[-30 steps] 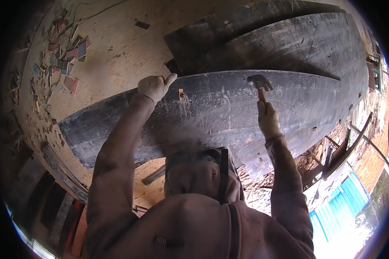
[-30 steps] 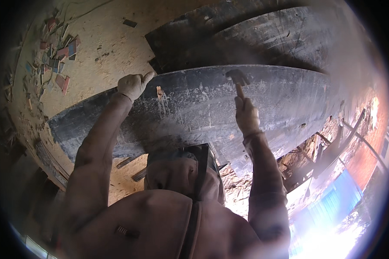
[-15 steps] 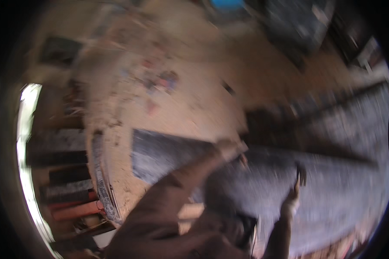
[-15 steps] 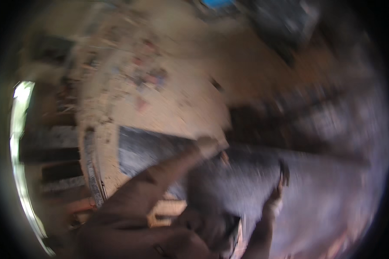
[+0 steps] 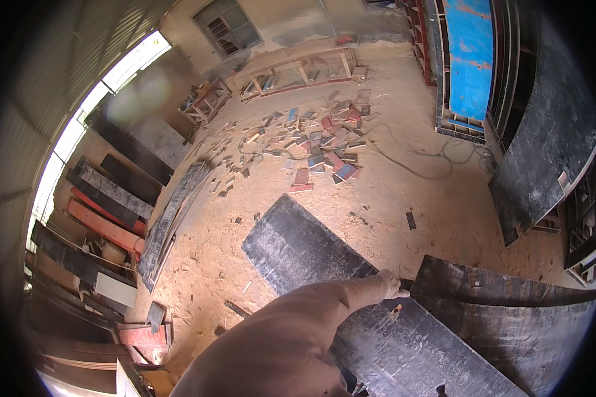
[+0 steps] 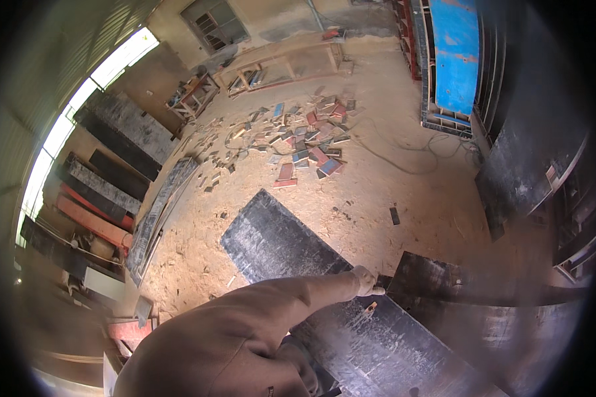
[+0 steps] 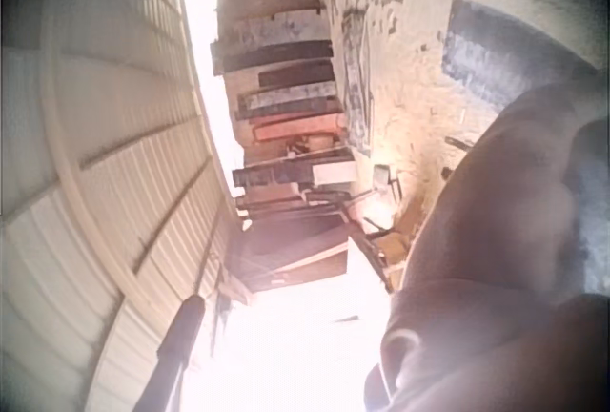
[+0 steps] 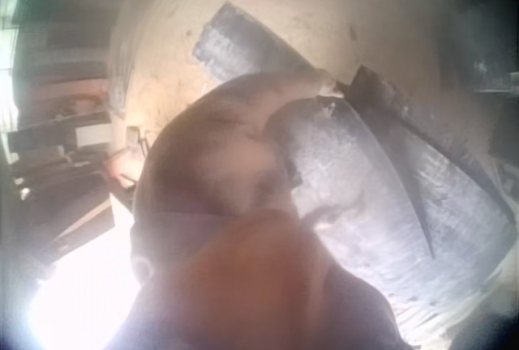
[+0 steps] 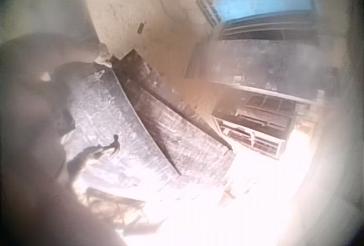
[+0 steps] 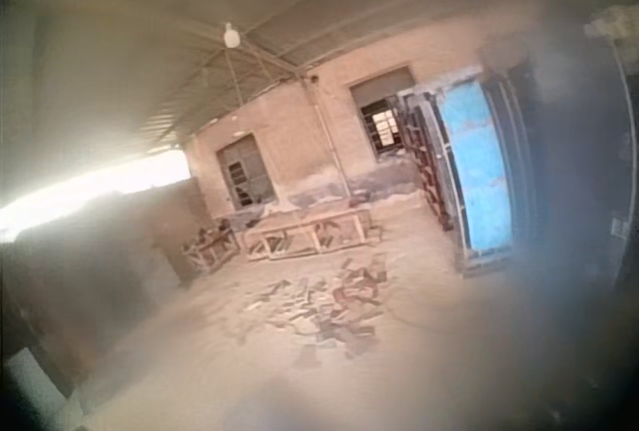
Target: The person uses a hammer to chip away old paint and debris from large wooden boards. They repeatedly strike the surface, flip the boards, and move them to continue the stripping process.
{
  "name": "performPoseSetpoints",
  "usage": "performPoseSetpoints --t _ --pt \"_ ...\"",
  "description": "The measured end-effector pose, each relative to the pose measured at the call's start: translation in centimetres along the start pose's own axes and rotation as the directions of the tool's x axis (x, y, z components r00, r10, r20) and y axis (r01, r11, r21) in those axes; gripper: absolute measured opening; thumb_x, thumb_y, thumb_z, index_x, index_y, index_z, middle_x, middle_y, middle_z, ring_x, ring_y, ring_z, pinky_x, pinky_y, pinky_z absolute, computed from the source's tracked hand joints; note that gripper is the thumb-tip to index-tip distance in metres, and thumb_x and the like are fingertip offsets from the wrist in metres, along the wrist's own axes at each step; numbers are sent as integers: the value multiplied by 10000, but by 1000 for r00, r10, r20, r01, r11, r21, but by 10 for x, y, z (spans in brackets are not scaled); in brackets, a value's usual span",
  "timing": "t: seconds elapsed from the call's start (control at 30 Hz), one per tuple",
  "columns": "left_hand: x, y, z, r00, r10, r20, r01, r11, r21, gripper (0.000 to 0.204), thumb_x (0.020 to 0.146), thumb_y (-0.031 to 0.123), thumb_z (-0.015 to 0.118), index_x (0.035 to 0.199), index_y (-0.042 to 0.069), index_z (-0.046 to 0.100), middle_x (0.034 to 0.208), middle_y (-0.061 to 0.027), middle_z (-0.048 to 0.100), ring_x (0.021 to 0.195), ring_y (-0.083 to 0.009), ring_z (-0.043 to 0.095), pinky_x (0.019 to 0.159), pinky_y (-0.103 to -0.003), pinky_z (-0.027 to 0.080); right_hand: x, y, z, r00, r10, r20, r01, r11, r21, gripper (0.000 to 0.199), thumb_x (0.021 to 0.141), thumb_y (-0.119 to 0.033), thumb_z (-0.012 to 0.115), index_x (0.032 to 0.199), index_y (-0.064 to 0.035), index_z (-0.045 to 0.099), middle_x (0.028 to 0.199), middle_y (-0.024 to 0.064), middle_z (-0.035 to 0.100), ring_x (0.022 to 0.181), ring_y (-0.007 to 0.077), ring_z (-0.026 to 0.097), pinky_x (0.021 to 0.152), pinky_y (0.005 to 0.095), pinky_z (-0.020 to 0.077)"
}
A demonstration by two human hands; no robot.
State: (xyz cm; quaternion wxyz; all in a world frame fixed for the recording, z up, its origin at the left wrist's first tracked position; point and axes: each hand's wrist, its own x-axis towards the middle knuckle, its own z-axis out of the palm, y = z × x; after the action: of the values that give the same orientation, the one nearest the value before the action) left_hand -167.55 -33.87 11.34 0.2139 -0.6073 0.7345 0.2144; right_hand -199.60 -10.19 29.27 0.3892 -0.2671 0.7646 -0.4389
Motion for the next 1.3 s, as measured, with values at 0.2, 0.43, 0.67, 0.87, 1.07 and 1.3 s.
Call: performPoseSetpoints --t 0.2,0.43,0.67,0.87,1.07,1.3 --pt "-29 10 -22 995 36 -91 -44 994 -95 696 980 666 409 1117 80 758 1029 -140 760 1006 -322 718 876 -441 549 35 27 -29 960 -235 152 268 928 -259 325 1035 -306 594 1214 -34 585 793 103 622 643 241 583 530 365 454" --pt "7 43 -18 896 45 442 309 651 -693 610 998 530 414 1115 34 748 1106 -160 749 1094 -293 677 992 -440 487 10 129 -119 999 -12 50 42 731 -681 347 1036 -269 597 1298 -47 548 857 166 691 718 329 669 585 422 511" --pt "51 37 -5 995 -77 71 78 997 -12 983 937 836 169 1277 75 690 1325 -235 639 1273 -391 584 1085 -479 439 -11 138 -149 977 -157 -143 44 810 -585 237 971 -269 693 1018 -65 583 724 204 653 653 445 653 526 493 485" --pt "47 40 0 998 -54 35 54 999 -1 984 940 832 158 1250 68 696 1306 -234 649 1257 -413 584 1081 -479 440 0 140 -137 641 -726 248 688 401 -605 368 881 -213 757 1159 -42 587 799 128 651 625 293 661 557 413 548" --pt "51 38 -1 999 -53 11 53 998 -21 989 936 836 172 1260 62 695 1305 -242 647 1261 -425 578 1080 -475 436 9 166 -143 953 -279 116 240 469 -850 226 1001 -302 631 994 -89 557 761 183 629 602 363 647 509 468 510" --pt "48 33 11 1000 -5 -13 4 997 -81 972 937 833 195 1301 70 676 1342 -244 629 1301 -419 553 1109 -473 410 6 172 -142 914 -312 258 388 492 -780 203 976 -251 613 1077 -80 571 896 149 682 604 392 646 526 494 513"
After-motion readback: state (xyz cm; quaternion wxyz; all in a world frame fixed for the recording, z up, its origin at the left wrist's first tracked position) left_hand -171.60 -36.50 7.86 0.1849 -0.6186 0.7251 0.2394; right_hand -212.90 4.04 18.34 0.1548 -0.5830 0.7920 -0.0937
